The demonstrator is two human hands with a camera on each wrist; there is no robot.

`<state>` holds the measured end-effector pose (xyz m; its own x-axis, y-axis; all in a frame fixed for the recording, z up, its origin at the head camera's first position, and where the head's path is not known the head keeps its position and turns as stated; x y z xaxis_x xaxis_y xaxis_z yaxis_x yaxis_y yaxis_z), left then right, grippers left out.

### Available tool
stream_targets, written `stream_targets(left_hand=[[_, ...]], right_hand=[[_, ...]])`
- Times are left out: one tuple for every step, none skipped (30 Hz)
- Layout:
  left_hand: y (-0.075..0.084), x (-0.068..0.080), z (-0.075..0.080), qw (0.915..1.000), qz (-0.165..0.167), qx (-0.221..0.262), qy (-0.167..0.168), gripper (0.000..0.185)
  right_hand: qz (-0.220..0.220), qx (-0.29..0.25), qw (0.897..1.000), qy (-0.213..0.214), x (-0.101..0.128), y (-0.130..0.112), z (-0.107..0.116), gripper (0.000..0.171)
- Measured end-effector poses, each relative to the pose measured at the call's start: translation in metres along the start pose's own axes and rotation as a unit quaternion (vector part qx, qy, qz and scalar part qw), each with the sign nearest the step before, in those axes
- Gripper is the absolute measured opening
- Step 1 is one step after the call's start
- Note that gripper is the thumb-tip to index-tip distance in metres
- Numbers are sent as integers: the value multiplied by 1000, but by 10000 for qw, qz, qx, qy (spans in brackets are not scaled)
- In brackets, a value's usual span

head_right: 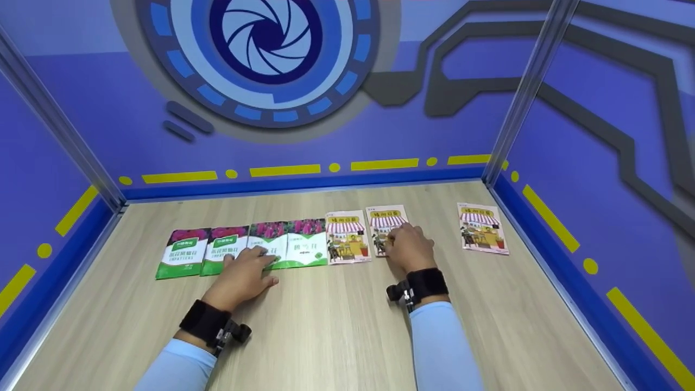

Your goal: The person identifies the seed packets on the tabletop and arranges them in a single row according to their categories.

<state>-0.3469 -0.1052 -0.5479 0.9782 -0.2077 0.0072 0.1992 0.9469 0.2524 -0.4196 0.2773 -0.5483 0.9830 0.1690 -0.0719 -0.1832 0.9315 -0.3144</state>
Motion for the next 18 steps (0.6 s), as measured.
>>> stream_targets(left_hand=[[0,0,0,10000,-7,-6,17,55],[0,0,0,10000,-11,-4,26,55],[0,0,0,10000,-12,-7,25,55],[0,0,0,10000,-19,-13,22,56],[0,-1,0,10000,-27,-18,25,56],[1,-1,0,10000,-40,-21,40,55],[1,-1,0,10000,-47,-27,45,56],[1,-1,0,10000,-50,-32,48,55],[1,0,0,10000,-51,-42,45,55],[1,0,0,10000,-57,-56,51,55],[2,0,0,9999,-59,-64,65,55],[2,0,1,9999,-57,-66,66,55],[2,0,1,9999,-52,-65,61,56],[1,1,1,10000,-46,-66,53,56],[1,1,1,10000,-40,-64,47,56],[1,1,1,10000,-32,-56,51,56],[1,1,1,10000,-26,-49,55,56],[1,1,1,10000,-19,-44,49,56]], right_hand=[[9,6,10000,-11,0,-1,0,34],[6,3,10000,-31,0,-1,0,34],[-10,-2,10000,-51,0,-1,-1,34],[-23,4,10000,-68,0,-2,-1,34],[-54,0,9999,-90,0,-2,-1,34],[-62,-4,9999,-106,1,-2,-1,34],[-84,-12,9999,-116,1,-2,-1,34],[-109,-23,9999,-126,1,-2,-1,34],[-123,-30,9998,-132,1,-2,-1,34],[-133,-35,9998,-136,1,-3,-1,34],[-142,-46,9998,-143,1,-3,-1,34],[-150,-53,9998,-149,1,-3,-1,34],[-165,-61,9997,-155,1,-3,-1,34],[-170,-66,9997,-165,1,-3,-1,34],[-164,-72,9997,-175,1,-4,-1,34],[-158,-73,9997,-188,1,-4,-1,34],[-146,-73,9997,-198,1,-5,-1,35],[-138,-72,9997,-208,1,-5,-1,35]])
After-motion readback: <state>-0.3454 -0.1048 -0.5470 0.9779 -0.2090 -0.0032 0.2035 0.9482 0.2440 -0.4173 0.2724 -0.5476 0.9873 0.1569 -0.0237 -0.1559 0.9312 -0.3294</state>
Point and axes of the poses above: each hand's wrist, its own x-axis away from the middle knuckle, its own z-axis out of the back of the hand, y = z × x, the point moved 7 cm from there along -x, towards the middle knuckle
